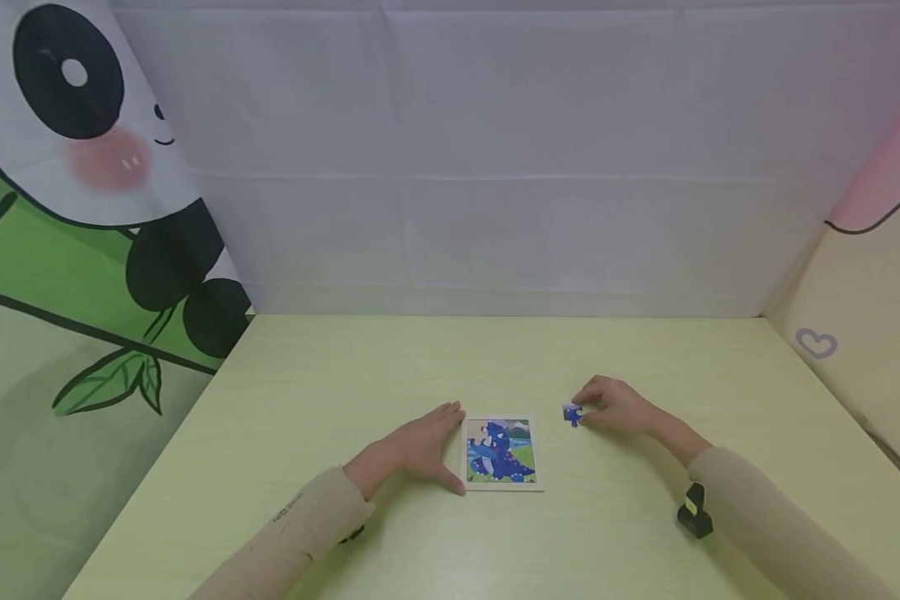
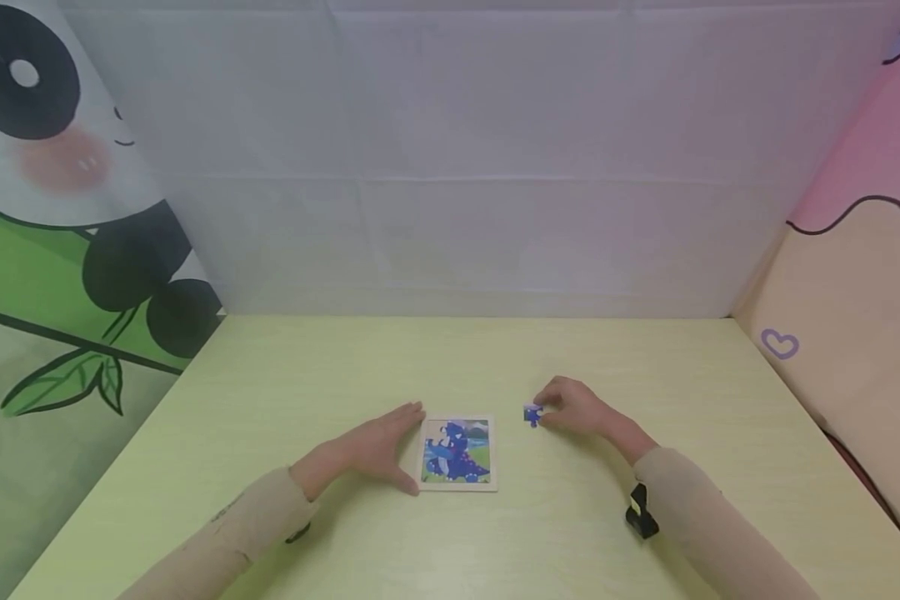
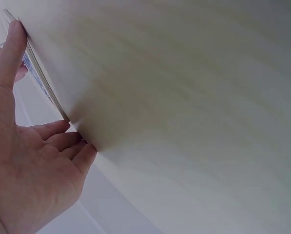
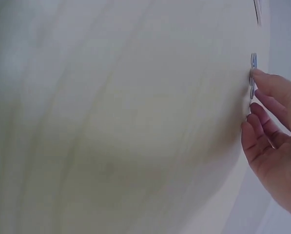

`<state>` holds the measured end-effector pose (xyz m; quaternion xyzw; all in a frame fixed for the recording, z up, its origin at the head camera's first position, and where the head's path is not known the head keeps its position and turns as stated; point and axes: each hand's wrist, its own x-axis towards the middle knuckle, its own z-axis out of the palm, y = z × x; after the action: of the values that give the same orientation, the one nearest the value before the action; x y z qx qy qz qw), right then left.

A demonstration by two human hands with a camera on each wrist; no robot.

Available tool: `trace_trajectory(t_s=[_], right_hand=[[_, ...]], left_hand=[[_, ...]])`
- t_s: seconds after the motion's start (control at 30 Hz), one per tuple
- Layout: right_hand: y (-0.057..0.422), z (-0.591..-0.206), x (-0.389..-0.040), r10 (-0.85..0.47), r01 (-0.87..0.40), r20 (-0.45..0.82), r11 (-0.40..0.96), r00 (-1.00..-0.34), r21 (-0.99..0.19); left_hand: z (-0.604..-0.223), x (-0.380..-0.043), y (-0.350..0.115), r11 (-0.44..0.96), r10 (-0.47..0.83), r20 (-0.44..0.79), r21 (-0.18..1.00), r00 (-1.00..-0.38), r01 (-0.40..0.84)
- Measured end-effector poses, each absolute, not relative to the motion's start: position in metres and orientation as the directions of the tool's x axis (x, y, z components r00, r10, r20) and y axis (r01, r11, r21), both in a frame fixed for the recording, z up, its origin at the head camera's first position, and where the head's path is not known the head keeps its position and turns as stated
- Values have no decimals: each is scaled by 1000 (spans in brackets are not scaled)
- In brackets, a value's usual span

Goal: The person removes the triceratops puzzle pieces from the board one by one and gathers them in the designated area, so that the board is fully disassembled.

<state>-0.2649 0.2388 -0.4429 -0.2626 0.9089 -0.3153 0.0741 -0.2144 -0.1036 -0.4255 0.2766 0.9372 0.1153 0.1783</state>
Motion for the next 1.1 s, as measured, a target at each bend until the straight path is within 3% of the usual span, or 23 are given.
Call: trace_trajectory(t_s=[0.23, 0.53, 0.93, 1.1], right_hand=[[229, -435, -266, -494, -394, 6, 686, -870, -612], [197, -432, -268, -576, -471, 42, 622, -816, -626], [150, -437, -259, -572, -426, -12, 624, -820, -655], [138, -438, -253, -617, -488, 11, 612, -787, -623]], left_hand=[[-425, -214, -105, 822, 557, -268, 314, -786, 475], [-429, -216, -107, 823, 556, -264, 313, -788, 475], [-431, -216, -106, 826, 547, -262, 319, -795, 464], [-432, -216, -104, 832, 535, -269, 331, -801, 444]])
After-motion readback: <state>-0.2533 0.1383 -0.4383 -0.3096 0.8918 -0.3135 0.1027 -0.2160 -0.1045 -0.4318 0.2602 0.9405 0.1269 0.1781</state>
